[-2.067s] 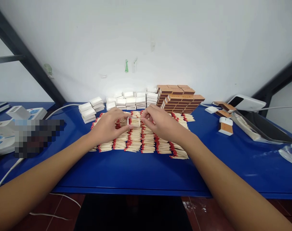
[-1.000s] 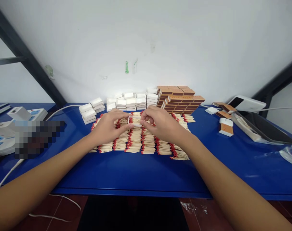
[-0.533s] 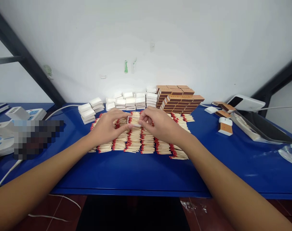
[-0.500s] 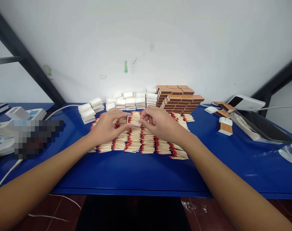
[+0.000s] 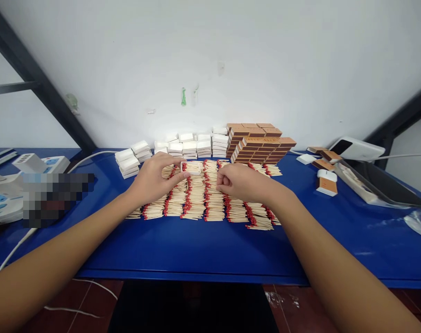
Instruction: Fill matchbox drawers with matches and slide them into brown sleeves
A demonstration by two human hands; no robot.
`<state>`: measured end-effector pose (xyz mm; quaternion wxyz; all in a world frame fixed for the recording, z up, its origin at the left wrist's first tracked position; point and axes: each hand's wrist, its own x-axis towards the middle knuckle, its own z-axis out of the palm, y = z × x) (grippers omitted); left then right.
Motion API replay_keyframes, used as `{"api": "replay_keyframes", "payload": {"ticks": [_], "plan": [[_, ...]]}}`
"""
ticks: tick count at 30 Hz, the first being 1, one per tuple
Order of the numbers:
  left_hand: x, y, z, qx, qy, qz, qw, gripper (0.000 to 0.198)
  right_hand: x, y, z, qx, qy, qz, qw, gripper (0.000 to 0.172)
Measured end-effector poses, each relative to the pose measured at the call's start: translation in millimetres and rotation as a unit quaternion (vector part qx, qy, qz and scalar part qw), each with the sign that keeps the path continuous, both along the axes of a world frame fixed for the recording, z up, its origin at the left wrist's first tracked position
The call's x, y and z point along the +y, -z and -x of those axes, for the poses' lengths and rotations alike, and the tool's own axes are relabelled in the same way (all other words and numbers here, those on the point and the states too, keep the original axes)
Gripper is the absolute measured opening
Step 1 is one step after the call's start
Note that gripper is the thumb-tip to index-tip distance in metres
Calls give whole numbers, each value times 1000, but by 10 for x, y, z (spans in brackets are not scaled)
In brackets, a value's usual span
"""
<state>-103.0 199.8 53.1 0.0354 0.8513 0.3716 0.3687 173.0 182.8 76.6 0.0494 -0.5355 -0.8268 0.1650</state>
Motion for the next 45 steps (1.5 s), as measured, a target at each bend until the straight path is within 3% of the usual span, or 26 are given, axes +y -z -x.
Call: {"api": "replay_keyframes", "payload": {"ticks": [14,22,33,45], "plan": [[-9,5,2,4,0,9,1000,28,10,54,-43,1,-2,-2,1000,17],[11,19,11,36,1,11,999,28,30,74,-85,35,-25,-50,998,29],[0,19,3,46,6,10,999,30,-6,35,-36,33,-11,-63,997,19],[-7,3,12,41,6,16,999,32,39,-2,-24,76,-12,-95,993,27]]}}
